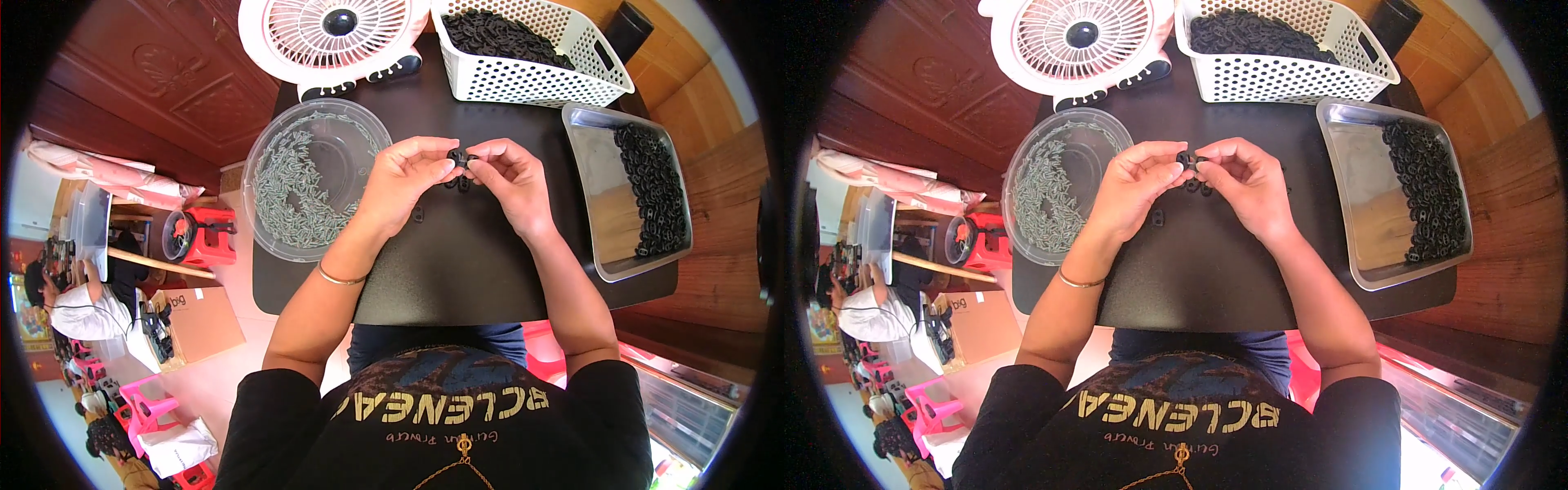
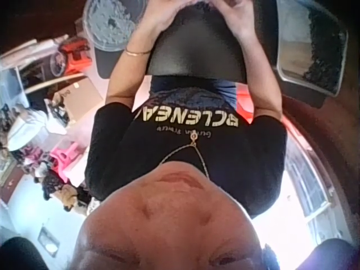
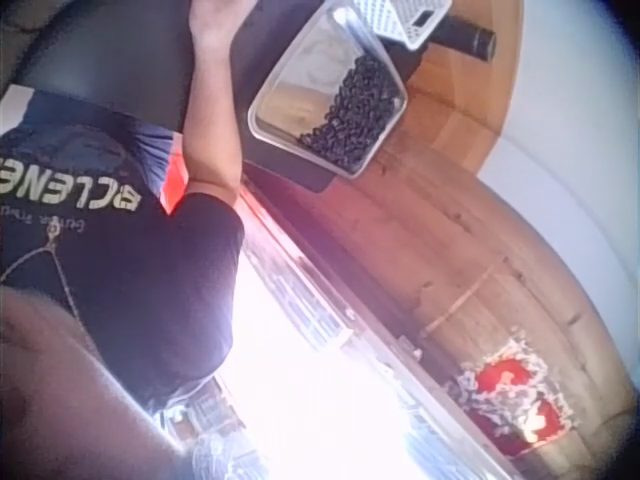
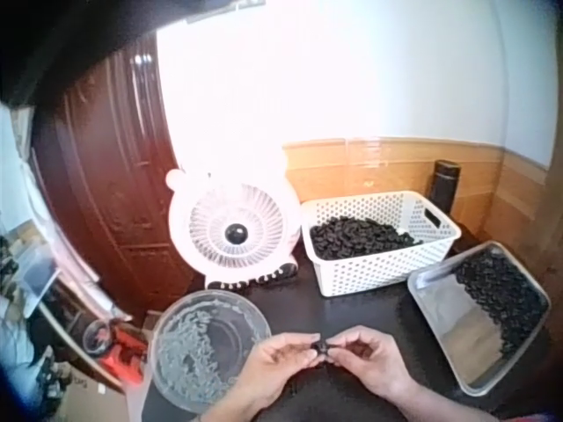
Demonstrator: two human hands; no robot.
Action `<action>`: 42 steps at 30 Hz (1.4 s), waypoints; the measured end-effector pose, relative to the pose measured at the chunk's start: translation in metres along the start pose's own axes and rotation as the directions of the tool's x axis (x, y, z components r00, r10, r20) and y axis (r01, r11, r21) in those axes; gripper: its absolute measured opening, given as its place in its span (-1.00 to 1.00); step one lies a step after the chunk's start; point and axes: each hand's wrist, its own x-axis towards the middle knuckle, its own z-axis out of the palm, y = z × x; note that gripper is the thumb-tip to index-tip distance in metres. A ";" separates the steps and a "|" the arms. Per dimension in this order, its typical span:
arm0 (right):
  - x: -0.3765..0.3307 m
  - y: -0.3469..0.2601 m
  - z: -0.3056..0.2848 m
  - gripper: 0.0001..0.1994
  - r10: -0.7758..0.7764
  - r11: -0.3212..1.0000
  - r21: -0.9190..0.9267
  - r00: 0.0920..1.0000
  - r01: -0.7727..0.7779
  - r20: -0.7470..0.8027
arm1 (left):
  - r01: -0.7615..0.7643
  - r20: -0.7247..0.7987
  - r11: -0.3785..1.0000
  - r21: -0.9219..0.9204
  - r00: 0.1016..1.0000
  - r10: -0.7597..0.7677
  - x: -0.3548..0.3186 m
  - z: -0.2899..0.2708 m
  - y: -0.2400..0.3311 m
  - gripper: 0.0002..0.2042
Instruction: The person assembles plastic fasteners by taking small metal pins from a bowl and inserting them into black plastic pieces by hand.
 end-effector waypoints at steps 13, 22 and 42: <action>0.001 -0.001 -0.003 -0.91 0.066 0.998 0.024 0.998 -0.066 -0.007 | -0.046 -0.006 0.988 0.145 0.999 0.047 -0.001 0.002 0.005 -0.77; 0.001 0.000 -0.004 -0.90 0.077 0.997 0.023 0.996 -0.078 0.038 | -0.053 0.031 0.986 0.159 0.998 0.049 -0.001 0.003 0.004 -0.76; 0.000 0.000 -0.005 -0.92 0.049 0.997 0.062 0.998 -0.051 0.033 | -0.021 0.029 0.985 0.174 0.999 0.016 -0.003 0.003 0.004 -0.79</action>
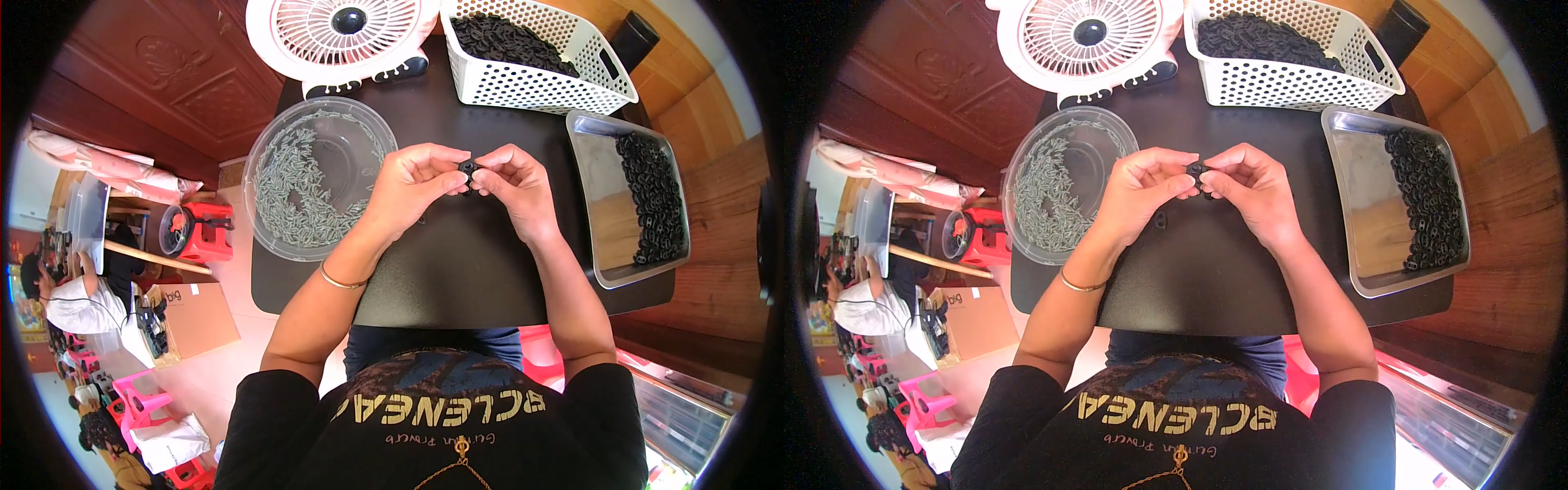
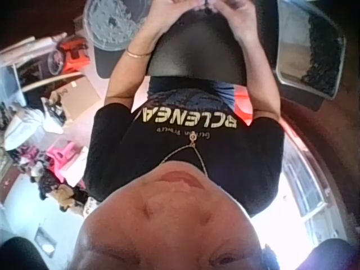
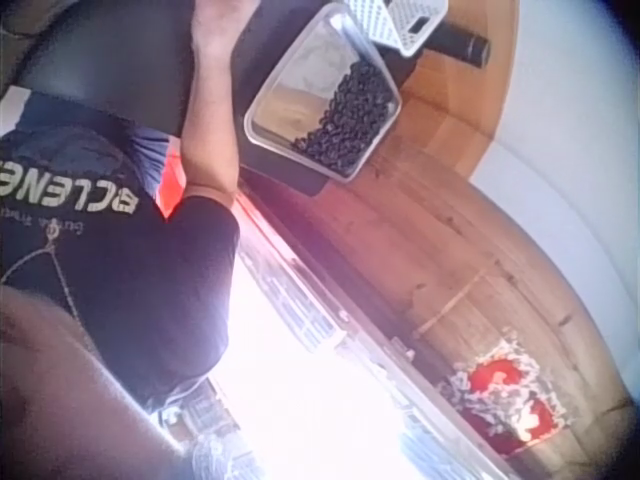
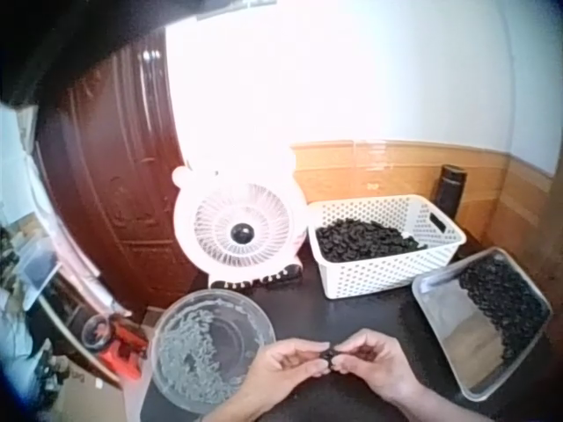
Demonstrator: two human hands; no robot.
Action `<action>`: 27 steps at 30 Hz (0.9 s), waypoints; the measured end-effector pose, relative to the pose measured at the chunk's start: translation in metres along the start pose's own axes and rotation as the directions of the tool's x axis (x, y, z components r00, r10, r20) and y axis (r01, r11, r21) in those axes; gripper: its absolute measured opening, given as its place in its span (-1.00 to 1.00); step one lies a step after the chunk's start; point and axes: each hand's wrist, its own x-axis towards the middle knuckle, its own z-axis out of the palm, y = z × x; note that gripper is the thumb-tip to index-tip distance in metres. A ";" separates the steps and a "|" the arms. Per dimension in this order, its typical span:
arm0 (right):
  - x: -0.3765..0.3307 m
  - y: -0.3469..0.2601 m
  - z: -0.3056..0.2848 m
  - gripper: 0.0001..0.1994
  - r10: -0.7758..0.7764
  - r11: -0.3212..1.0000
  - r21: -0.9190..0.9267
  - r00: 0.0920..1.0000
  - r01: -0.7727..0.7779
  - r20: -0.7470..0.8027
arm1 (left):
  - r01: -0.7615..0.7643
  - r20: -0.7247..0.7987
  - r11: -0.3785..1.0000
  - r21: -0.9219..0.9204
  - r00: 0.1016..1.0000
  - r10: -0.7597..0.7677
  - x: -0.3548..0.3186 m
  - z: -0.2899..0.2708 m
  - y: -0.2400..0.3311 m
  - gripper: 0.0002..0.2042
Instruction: The person assembles plastic fasteners by taking small metal pins from a bowl and inserting them into black plastic pieces by hand.
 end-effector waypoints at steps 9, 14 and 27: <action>0.000 0.002 -0.002 -0.94 0.039 0.995 0.086 0.999 -0.042 0.038 | 0.029 0.021 1.000 0.005 0.999 -0.029 -0.003 0.001 0.006 -0.81; -0.001 0.002 0.000 -0.93 -0.023 1.000 -0.002 0.999 0.023 0.023 | -0.008 0.041 1.000 0.006 0.999 0.008 -0.002 -0.001 0.003 -0.82; 0.000 -0.001 0.001 -0.87 0.046 0.997 0.064 0.999 -0.048 0.027 | 0.058 0.007 0.992 -0.108 0.998 -0.058 -0.001 0.001 0.003 -0.80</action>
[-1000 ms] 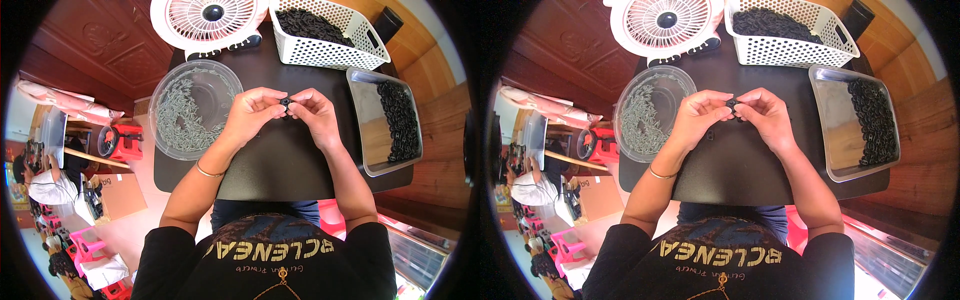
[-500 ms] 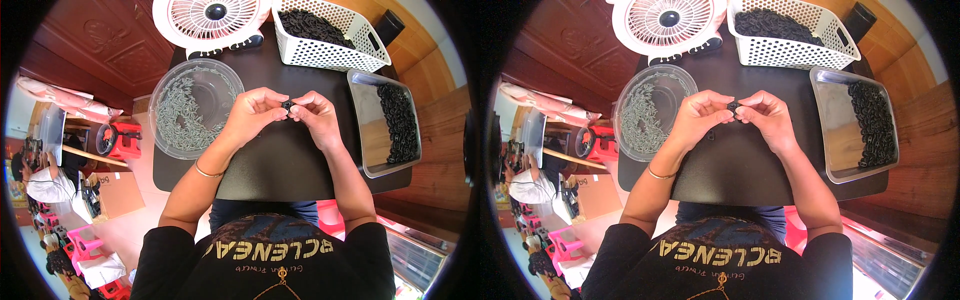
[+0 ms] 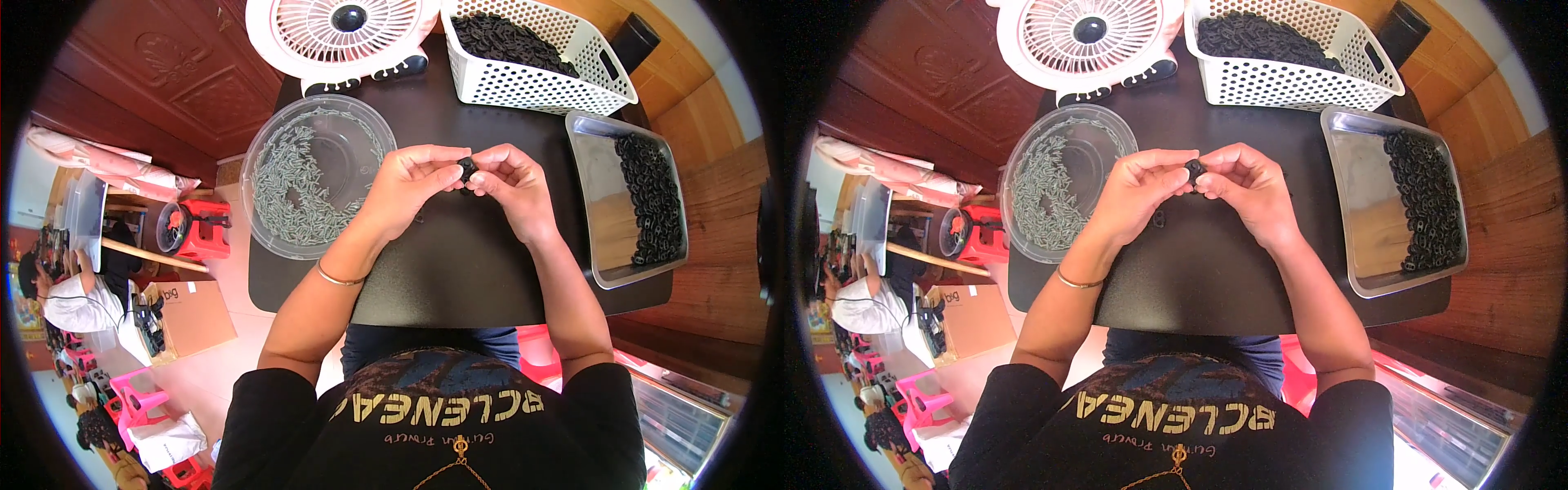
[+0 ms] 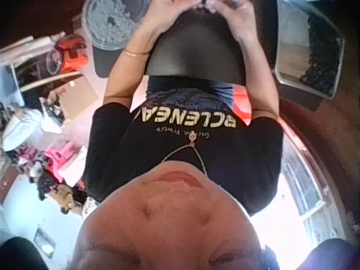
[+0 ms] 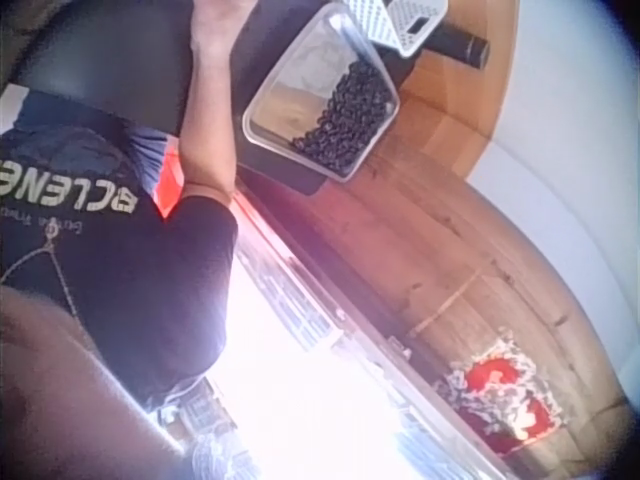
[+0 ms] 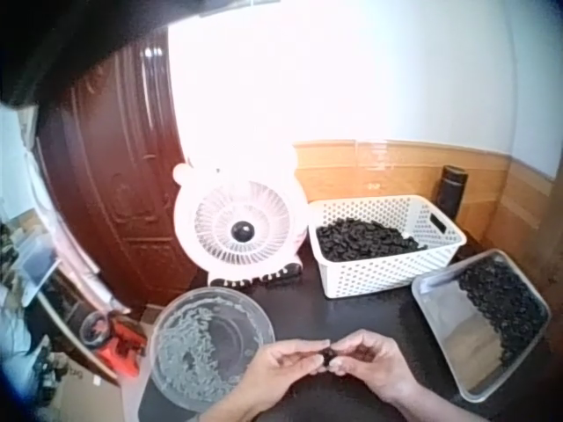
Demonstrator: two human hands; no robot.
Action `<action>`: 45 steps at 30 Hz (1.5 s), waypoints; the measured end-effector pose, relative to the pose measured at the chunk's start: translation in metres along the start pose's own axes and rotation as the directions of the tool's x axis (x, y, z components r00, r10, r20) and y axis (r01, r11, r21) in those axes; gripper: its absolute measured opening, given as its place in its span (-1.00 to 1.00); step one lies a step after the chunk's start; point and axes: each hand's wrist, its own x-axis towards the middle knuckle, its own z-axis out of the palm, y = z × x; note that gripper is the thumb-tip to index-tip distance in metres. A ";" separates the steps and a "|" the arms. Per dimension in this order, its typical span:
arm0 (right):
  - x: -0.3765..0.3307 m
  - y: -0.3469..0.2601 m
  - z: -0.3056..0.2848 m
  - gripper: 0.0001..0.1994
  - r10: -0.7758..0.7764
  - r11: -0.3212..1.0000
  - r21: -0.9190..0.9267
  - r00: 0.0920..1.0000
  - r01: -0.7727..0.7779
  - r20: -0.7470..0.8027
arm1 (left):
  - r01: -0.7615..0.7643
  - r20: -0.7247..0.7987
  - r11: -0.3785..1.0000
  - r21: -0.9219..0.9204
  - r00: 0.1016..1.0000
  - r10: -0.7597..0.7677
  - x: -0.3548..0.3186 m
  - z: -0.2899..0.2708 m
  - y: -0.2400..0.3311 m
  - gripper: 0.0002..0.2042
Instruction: The person assembles plastic fasteners by taking small metal pins from a bowl and inserting them into black plastic pieces by hand.
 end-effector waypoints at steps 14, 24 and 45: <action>-0.002 -0.002 -0.005 -0.69 -0.078 0.951 -0.273 0.969 0.143 0.236 | 0.222 0.120 0.957 -0.188 0.972 -0.203 -0.002 -0.012 0.001 -0.70; -0.005 0.004 0.002 -0.77 -0.111 0.903 -0.397 0.983 0.161 0.147 | 0.279 0.167 0.939 -0.200 0.954 -0.248 -0.003 -0.015 0.000 -0.71; 0.033 -0.048 0.019 -0.77 -0.549 0.610 -0.716 0.833 0.341 -0.072 | -0.028 -0.132 0.980 0.199 0.990 0.055 -0.028 -0.019 0.030 -0.82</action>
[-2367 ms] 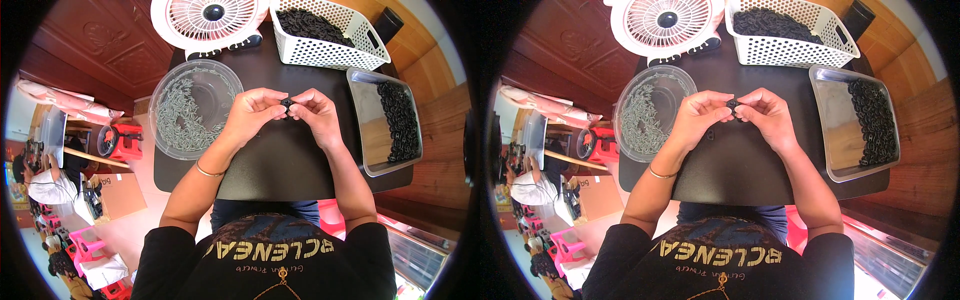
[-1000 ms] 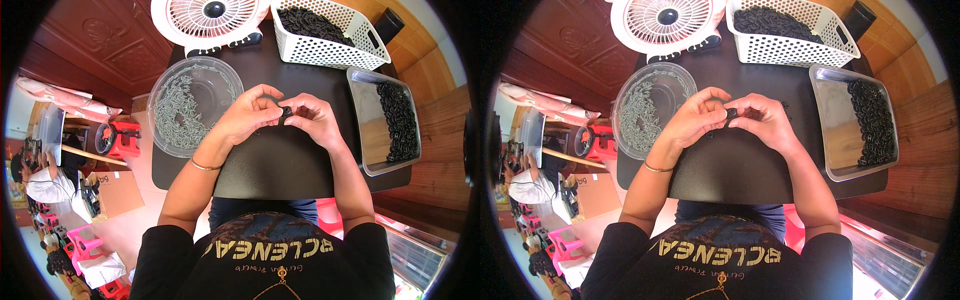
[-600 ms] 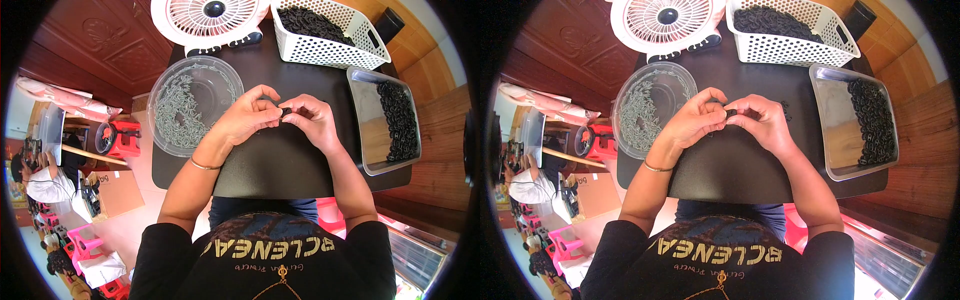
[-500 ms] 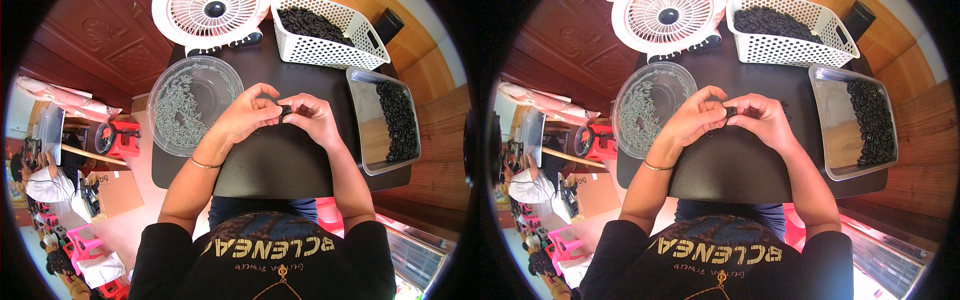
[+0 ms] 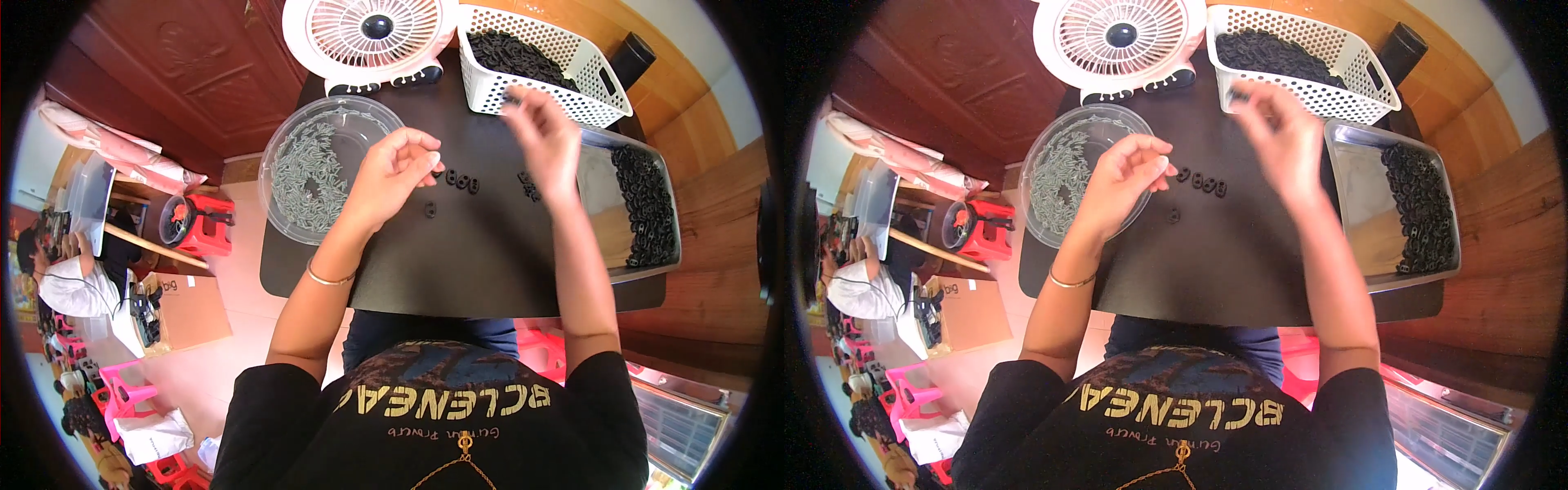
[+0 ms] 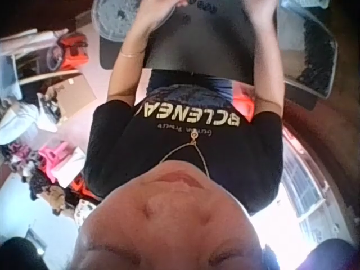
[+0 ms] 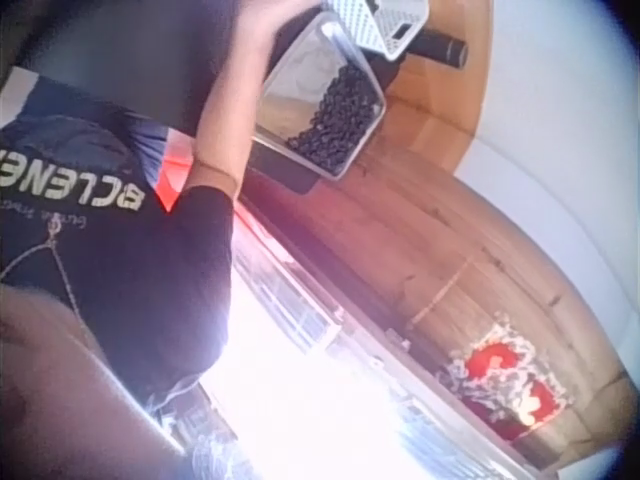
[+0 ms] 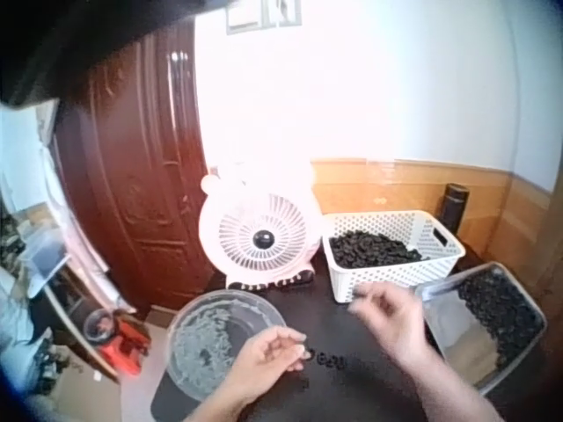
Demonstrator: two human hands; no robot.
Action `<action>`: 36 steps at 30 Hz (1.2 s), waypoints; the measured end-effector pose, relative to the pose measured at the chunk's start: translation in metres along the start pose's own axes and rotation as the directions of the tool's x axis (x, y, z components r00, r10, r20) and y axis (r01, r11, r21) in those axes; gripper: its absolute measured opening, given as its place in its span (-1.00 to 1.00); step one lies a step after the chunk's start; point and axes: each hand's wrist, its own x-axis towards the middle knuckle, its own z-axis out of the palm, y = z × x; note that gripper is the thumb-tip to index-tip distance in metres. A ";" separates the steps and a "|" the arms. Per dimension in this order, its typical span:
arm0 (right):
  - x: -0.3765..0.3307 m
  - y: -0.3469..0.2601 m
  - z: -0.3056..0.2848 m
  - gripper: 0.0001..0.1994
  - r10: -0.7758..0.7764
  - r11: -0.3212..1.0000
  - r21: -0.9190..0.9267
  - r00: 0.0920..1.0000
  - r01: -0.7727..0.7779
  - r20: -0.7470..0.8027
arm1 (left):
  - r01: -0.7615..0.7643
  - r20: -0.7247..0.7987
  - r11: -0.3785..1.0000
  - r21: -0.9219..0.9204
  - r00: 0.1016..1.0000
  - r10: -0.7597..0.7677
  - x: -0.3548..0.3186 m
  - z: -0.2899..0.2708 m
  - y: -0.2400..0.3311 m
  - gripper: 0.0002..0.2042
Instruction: The person assembles plastic fasteners by taking small metal pins from a bowl and inserting them into black plastic pieces by hand.
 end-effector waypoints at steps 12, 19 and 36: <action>0.004 0.021 -0.035 -0.74 0.088 0.964 -0.267 0.958 -0.012 0.274 | -0.365 0.355 0.044 0.930 0.922 0.155 -0.042 0.021 -0.027 -0.78; -0.054 0.023 -0.062 -0.88 0.240 0.757 -0.653 0.919 0.026 0.314 | -0.388 0.377 0.054 0.920 0.914 0.150 -0.040 0.024 -0.032 -0.82; -0.056 0.031 -0.059 -0.85 0.342 0.830 -0.558 0.801 -0.012 0.492 | -0.438 0.422 0.484 0.757 0.894 0.148 -0.020 0.020 -0.023 -0.83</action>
